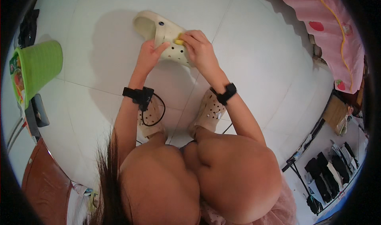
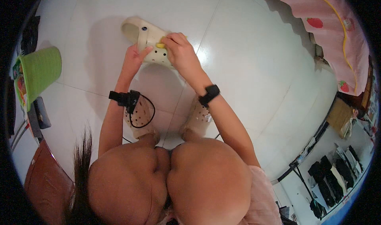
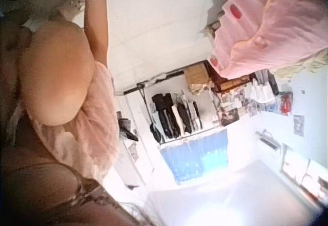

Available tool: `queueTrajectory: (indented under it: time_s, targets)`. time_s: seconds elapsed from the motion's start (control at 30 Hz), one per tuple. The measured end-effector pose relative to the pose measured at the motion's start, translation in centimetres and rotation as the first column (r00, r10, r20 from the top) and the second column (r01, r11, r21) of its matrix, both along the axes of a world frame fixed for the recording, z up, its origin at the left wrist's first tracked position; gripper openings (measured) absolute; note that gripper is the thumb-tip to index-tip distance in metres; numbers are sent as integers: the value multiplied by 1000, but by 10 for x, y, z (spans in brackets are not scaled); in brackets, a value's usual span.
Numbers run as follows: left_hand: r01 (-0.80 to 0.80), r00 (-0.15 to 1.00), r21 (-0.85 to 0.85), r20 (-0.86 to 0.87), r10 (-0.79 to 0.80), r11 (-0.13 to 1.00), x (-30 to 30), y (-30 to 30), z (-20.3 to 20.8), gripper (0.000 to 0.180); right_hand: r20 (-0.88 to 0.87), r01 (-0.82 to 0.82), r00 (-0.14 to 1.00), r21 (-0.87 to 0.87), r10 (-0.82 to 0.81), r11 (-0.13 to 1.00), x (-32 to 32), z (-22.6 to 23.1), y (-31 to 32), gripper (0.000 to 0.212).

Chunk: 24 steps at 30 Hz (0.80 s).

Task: The person wipes the exterior surface and sides of a shoe with a yellow cloth.

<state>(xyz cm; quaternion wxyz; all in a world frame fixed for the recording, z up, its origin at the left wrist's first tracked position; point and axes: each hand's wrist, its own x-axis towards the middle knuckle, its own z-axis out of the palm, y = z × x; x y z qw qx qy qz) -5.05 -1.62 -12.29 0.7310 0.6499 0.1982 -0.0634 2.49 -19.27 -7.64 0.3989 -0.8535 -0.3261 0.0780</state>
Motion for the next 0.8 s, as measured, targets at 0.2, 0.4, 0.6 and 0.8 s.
queueTrajectory:
  time_s: [0.2,0.4,0.6,0.8]
  targets:
    - [29,999,59,23,-30,998,9,8,8,30,-60,52,997,-36,-54,998,-2,-1,-29,20]
    - [185,982,78,-50,-182,980,37,9,34,39,-190,154,967,-90,-169,984,4,-1,-53,18]
    - [63,970,-234,-214,-115,970,36,8,38,36,-155,346,931,95,-330,933,9,12,-45,14]
    - [-213,942,-569,-336,12,795,36,1,31,29,-158,410,906,100,-393,907,5,8,-35,15]
